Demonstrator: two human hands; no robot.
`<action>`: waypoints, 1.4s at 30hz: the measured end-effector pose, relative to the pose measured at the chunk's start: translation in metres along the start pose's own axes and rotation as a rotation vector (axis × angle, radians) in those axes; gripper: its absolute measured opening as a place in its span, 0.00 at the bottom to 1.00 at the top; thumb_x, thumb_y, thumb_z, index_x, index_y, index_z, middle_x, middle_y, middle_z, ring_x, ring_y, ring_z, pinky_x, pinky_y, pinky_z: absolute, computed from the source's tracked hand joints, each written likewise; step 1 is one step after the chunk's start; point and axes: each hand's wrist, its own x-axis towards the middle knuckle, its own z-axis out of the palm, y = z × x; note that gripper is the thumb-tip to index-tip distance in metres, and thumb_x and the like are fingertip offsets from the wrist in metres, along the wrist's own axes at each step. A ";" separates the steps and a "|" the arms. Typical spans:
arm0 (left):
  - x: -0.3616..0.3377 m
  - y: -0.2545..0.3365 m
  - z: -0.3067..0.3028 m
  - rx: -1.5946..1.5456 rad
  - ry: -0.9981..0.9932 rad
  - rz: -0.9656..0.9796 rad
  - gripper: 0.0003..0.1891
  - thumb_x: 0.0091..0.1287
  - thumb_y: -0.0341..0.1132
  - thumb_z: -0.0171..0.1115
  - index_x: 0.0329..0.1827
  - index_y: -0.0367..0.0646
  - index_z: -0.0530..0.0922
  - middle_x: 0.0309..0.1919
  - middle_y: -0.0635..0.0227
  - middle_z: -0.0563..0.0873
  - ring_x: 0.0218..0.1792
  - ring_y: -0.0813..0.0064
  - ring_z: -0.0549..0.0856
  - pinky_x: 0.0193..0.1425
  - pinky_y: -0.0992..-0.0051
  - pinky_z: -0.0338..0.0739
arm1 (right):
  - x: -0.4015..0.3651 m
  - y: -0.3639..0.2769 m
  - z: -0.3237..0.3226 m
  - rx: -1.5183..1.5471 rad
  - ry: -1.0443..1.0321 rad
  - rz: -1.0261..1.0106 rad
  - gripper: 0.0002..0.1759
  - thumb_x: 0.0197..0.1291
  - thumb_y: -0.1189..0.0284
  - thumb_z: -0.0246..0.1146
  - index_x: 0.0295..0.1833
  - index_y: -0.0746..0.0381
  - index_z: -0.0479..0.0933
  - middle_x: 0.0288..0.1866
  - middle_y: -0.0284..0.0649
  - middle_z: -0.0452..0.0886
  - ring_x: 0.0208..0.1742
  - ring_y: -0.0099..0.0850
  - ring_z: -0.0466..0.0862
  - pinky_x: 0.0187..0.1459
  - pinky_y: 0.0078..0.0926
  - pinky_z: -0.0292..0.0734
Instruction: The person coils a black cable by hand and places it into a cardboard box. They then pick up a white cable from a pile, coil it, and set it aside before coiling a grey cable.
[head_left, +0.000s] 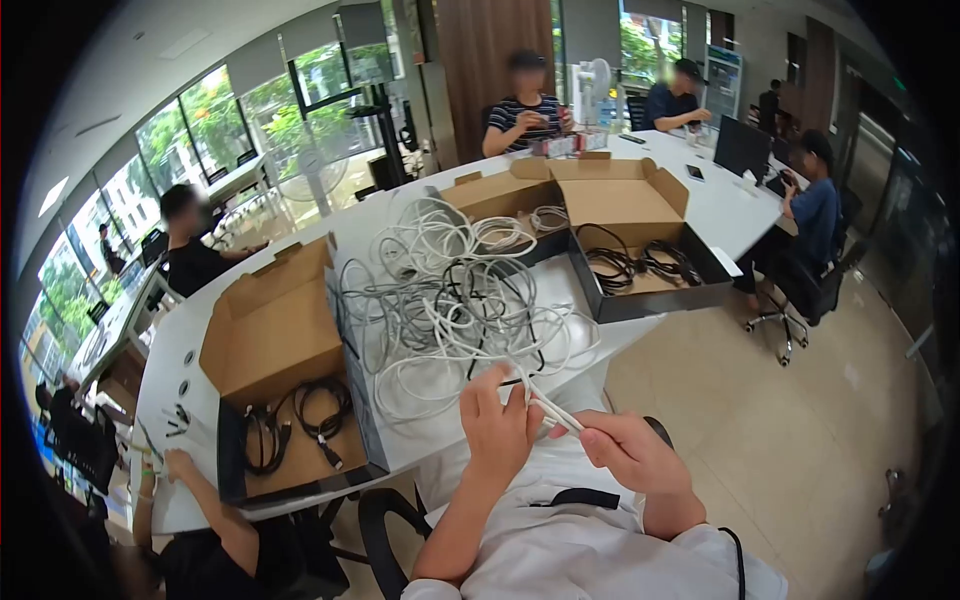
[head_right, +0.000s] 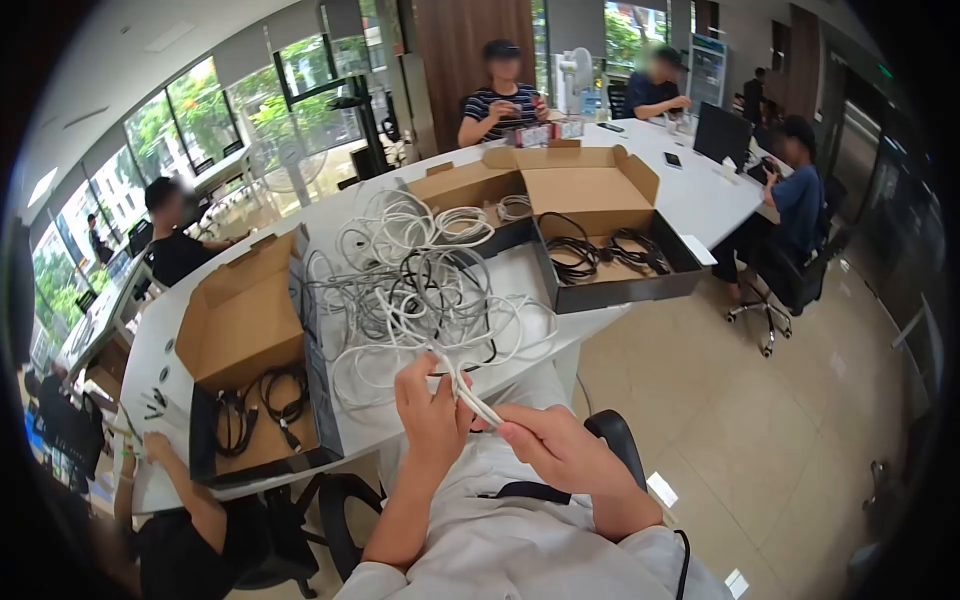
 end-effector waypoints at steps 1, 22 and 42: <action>0.002 -0.001 0.002 -0.017 0.021 0.044 0.10 0.63 0.35 0.56 0.37 0.35 0.78 0.49 0.42 0.77 0.46 0.52 0.77 0.52 0.54 0.69 | -0.002 0.003 -0.002 0.027 -0.011 -0.005 0.15 0.72 0.69 0.49 0.53 0.64 0.78 0.15 0.29 0.61 0.18 0.20 0.59 0.22 0.20 0.58; -0.009 -0.002 0.003 -1.019 -0.289 -0.418 0.23 0.76 0.50 0.40 0.34 0.37 0.68 0.23 0.69 0.75 0.24 0.81 0.74 0.30 0.79 0.71 | 0.001 0.001 0.013 -0.152 0.243 -0.127 0.11 0.69 0.73 0.52 0.49 0.65 0.78 0.21 0.41 0.71 0.19 0.29 0.67 0.24 0.24 0.64; 0.019 -0.024 -0.041 -1.929 0.368 -0.855 0.16 0.79 0.45 0.38 0.31 0.50 0.63 0.16 0.79 0.53 0.18 0.83 0.51 0.25 0.77 0.49 | 0.032 0.087 0.045 0.312 -0.175 0.025 0.21 0.68 0.71 0.56 0.65 0.63 0.66 0.54 0.39 0.77 0.54 0.28 0.77 0.53 0.25 0.71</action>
